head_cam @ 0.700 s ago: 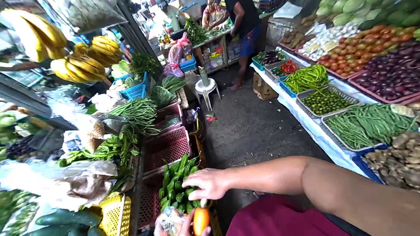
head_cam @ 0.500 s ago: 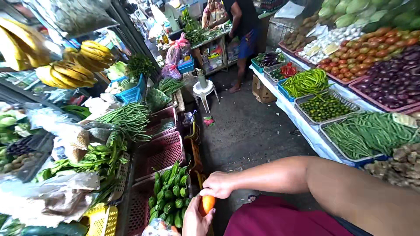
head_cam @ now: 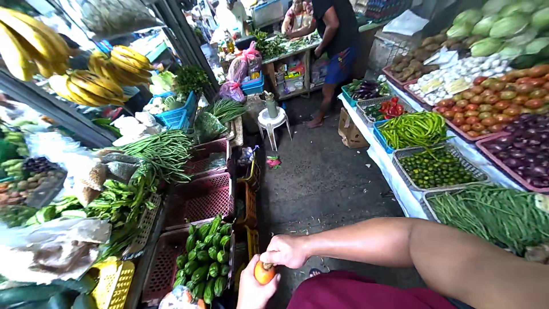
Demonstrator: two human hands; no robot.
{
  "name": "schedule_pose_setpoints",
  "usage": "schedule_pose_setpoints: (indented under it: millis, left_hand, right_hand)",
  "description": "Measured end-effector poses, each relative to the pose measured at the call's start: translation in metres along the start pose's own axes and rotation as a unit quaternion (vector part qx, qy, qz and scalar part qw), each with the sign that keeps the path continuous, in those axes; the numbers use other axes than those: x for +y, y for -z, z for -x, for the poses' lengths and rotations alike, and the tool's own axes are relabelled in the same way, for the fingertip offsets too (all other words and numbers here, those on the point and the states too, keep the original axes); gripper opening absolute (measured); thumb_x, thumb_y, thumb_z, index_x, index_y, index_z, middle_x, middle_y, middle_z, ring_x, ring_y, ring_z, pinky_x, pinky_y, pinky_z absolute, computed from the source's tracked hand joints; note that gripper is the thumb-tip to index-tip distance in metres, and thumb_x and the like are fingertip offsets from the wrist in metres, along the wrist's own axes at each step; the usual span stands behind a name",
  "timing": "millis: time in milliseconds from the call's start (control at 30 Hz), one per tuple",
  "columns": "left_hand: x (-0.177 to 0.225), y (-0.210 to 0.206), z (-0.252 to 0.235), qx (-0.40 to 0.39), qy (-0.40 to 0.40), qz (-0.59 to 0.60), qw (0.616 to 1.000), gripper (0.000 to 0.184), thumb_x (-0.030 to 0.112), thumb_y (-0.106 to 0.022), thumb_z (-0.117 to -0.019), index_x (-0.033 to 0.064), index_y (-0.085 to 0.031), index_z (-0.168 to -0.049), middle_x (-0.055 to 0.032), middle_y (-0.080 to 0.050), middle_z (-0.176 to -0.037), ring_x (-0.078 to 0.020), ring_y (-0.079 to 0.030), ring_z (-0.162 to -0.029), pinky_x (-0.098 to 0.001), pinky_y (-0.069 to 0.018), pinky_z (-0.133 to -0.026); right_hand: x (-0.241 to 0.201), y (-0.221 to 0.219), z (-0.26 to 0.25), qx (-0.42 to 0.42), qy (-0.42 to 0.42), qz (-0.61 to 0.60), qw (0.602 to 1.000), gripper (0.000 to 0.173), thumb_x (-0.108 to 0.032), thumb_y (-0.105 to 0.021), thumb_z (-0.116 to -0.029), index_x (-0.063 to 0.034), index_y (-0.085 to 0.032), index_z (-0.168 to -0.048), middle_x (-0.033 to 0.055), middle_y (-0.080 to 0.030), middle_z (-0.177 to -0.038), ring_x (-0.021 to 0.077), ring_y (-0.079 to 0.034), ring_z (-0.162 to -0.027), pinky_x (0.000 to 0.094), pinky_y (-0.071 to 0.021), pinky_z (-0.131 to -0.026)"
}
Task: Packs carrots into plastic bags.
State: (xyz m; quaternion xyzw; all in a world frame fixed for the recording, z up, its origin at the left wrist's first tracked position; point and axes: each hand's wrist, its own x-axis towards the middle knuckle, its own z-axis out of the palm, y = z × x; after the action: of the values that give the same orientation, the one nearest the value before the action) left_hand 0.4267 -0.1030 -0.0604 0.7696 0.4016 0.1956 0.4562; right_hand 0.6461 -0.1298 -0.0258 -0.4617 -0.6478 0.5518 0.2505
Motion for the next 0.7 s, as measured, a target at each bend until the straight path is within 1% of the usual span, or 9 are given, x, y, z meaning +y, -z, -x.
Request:
schedule_pose_setpoints:
  millis: [67, 133, 267, 367, 400, 433, 500, 600, 700]
  left_hand:
    - [-0.014, 0.022, 0.017, -0.049, -0.015, 0.33, 0.943, 0.052, 0.039, -0.086, -0.0789, 0.0077, -0.069, -0.116, -0.0109, -0.075, -0.092, -0.0202, -0.072, -0.072, -0.0381, -0.0635, -0.064]
    - [-0.028, 0.052, 0.029, 0.028, 0.005, 0.446, 0.895, 0.055, 0.045, -0.084, -0.0805, 0.0117, -0.067, -0.121, -0.0126, -0.074, -0.093, -0.0236, -0.072, -0.073, -0.0403, -0.0629, -0.065]
    - [-0.035, 0.1, 0.073, 0.287, 0.098, 0.332, 0.893, 0.084, 0.033, -0.076, -0.0821, 0.0004, -0.037, -0.148, -0.0125, -0.069, -0.114, -0.0208, -0.072, -0.094, -0.0396, -0.0627, -0.081]
    - [-0.026, 0.135, 0.109, 0.401, 0.109, 0.252, 0.874, 0.064, 0.023, -0.076, -0.0885, -0.0018, -0.049, -0.141, -0.0129, -0.07, -0.114, -0.0204, -0.071, -0.1, -0.0395, -0.0611, -0.09]
    - [-0.03, 0.149, 0.122, 0.442, 0.14, 0.19, 0.865, 0.056, 0.025, -0.078, -0.0879, 0.0025, -0.058, -0.135, -0.0105, -0.071, -0.113, -0.0184, -0.071, -0.101, -0.0396, -0.0606, -0.091]
    - [-0.038, 0.162, 0.136, 0.477, 0.172, 0.136, 0.851, 0.052, 0.028, -0.079, -0.088, 0.0076, -0.062, -0.133, -0.0087, -0.072, -0.114, -0.0174, -0.071, -0.102, -0.0411, -0.0605, -0.092]
    - [-0.059, 0.19, 0.163, 0.546, 0.208, 0.07, 0.809, 0.054, 0.034, -0.08, -0.0891, 0.0129, -0.062, -0.136, -0.0085, -0.071, -0.121, -0.0187, -0.07, -0.108, -0.0452, -0.0601, -0.095]
    - [-0.084, 0.24, 0.199, 0.636, 0.223, 0.021, 0.738, 0.063, 0.035, -0.081, -0.0887, 0.0089, -0.058, -0.141, -0.0128, -0.064, -0.133, -0.0221, -0.065, -0.119, -0.0471, -0.0556, -0.101]
    - [-0.111, 0.312, 0.214, 0.71, 0.204, 0.003, 0.674, 0.059, 0.026, -0.081, -0.0874, -0.0001, -0.058, -0.136, -0.016, -0.067, -0.126, -0.0212, -0.067, -0.116, -0.0427, -0.0564, -0.102]
  right_hand:
    - [-0.032, 0.007, 0.005, -0.037, 0.083, -0.09, 0.992, 0.048, -0.031, -0.041, -0.1091, -0.0093, -0.049, -0.067, -0.0014, -0.039, -0.055, 0.0113, -0.04, -0.047, 0.0322, -0.0338, -0.047]
    - [-0.061, 0.025, 0.007, -0.036, 0.116, -0.18, 0.976, 0.041, -0.033, -0.043, -0.1055, -0.0149, -0.051, -0.07, -0.008, -0.042, -0.055, 0.0043, -0.042, -0.046, 0.0246, -0.0363, -0.046]
    - [-0.019, 0.059, -0.002, -0.033, -0.033, -0.21, 0.977, 0.042, -0.047, -0.044, -0.1036, -0.0219, -0.052, -0.071, -0.0125, -0.041, -0.057, 0.0008, -0.039, -0.048, 0.021, -0.0343, -0.046]
    - [0.086, 0.062, -0.021, 0.03, -0.21, 0.015, 0.977, 0.046, -0.045, -0.042, -0.1092, -0.0082, -0.058, -0.087, 0.0052, -0.05, -0.065, 0.0154, -0.049, -0.053, 0.0324, -0.0453, -0.05]
    - [0.124, 0.061, -0.023, 0.028, -0.252, 0.159, 0.954, 0.044, -0.041, -0.053, -0.1073, 0.0013, -0.065, -0.111, 0.0212, -0.063, -0.087, 0.0309, -0.063, -0.075, 0.0487, -0.0556, -0.068]
    - [0.156, 0.061, -0.021, 0.011, -0.288, 0.257, 0.922, 0.057, -0.042, -0.065, -0.1009, 0.0028, -0.059, -0.135, 0.0312, -0.064, -0.121, 0.0433, -0.065, -0.109, 0.0619, -0.0534, -0.094]
    - [0.21, 0.054, -0.01, 0.03, -0.323, 0.3, 0.897, 0.075, -0.042, -0.071, -0.0965, 0.0012, -0.045, -0.152, 0.0353, -0.046, -0.149, 0.0512, -0.045, -0.139, 0.0691, -0.0365, -0.114]
    - [0.259, 0.032, -0.006, 0.023, -0.409, 0.313, 0.857, 0.072, -0.044, -0.066, -0.0989, 0.0003, -0.045, -0.152, 0.0347, -0.047, -0.149, 0.049, -0.046, -0.14, 0.0659, -0.038, -0.114]
    - [0.28, 0.008, -0.017, -0.021, -0.466, 0.271, 0.842, 0.055, -0.041, -0.061, -0.1033, 0.0007, -0.059, -0.139, 0.032, -0.059, -0.137, 0.047, -0.054, -0.133, 0.0657, -0.0415, -0.11]
